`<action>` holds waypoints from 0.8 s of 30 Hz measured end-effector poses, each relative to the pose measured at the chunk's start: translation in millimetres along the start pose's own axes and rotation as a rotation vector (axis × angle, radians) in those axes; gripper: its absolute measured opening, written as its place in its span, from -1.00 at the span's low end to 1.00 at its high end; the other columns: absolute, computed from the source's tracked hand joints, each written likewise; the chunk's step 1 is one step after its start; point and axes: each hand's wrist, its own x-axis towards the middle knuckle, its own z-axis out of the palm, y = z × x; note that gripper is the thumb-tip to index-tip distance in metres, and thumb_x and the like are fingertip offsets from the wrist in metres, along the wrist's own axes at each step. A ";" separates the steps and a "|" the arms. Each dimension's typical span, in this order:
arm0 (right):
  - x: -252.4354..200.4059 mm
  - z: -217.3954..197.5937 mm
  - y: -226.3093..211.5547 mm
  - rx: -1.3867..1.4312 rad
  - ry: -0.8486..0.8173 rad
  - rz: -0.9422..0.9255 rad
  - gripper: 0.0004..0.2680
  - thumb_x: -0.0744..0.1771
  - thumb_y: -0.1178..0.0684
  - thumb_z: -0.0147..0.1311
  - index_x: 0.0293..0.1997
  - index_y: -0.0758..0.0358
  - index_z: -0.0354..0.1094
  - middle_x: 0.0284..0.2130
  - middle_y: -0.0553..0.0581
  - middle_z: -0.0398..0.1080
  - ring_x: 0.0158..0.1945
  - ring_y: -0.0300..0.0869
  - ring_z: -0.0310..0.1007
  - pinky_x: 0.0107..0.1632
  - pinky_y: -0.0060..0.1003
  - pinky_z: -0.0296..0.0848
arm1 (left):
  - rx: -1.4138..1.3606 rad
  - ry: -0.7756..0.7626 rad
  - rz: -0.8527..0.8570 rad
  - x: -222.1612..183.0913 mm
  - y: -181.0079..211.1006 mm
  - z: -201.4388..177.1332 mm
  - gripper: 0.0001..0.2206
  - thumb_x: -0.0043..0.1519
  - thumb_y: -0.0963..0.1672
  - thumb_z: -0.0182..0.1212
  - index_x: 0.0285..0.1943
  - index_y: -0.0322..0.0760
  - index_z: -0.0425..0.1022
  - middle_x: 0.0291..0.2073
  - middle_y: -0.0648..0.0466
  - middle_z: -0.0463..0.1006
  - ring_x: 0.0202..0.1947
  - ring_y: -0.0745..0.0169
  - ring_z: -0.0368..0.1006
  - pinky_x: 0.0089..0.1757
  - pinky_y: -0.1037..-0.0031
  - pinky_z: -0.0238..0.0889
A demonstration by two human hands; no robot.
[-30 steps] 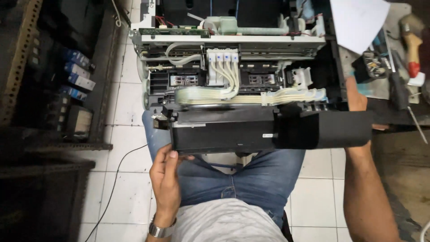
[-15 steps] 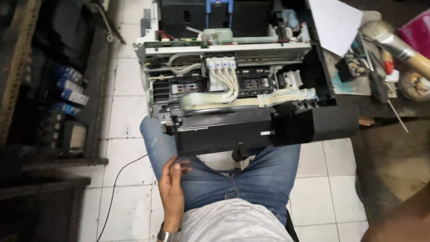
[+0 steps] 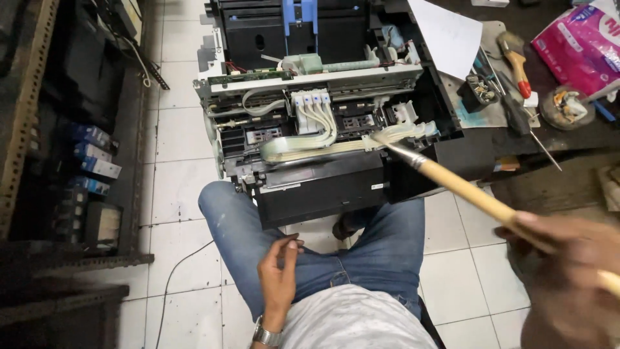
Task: Cleaning the internal mechanisms of a disassembled printer using a brush and a screwdriver.
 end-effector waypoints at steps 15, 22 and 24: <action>-56.0 255.9 -88.8 -0.027 0.596 -0.236 -0.78 0.44 0.10 -0.13 -0.22 0.46 0.43 -0.58 0.35 0.43 -0.70 -0.03 0.41 -0.64 -0.35 0.36 | 0.114 -0.167 0.308 -1.7 49.3 7.0 -0.82 0.32 -0.13 0.13 -0.15 -0.29 0.64 -0.30 0.09 0.71 -0.34 0.29 0.64 -0.23 0.49 0.45; -47.9 284.8 -95.5 -0.921 0.588 -0.439 -0.73 0.41 0.02 0.01 -0.52 -0.08 0.51 -0.62 -0.34 0.46 -0.50 -0.50 0.44 -0.61 -0.54 0.07 | 0.098 -0.103 0.379 -4.0 58.8 -0.6 -0.81 0.34 -0.14 0.10 -0.16 -0.31 0.63 -0.31 0.05 0.70 -0.37 0.24 0.64 -0.24 0.47 0.46; -51.1 306.7 -93.8 -0.485 0.550 -0.507 -0.78 0.39 0.00 0.05 -0.49 -0.11 0.50 -0.67 -0.39 0.39 -0.63 -0.62 0.29 -0.64 -0.70 -0.05 | 0.104 -0.098 0.382 -3.3 58.5 -5.0 -0.81 0.33 -0.14 0.10 -0.14 -0.32 0.63 -0.33 0.06 0.70 -0.38 0.26 0.63 -0.25 0.48 0.46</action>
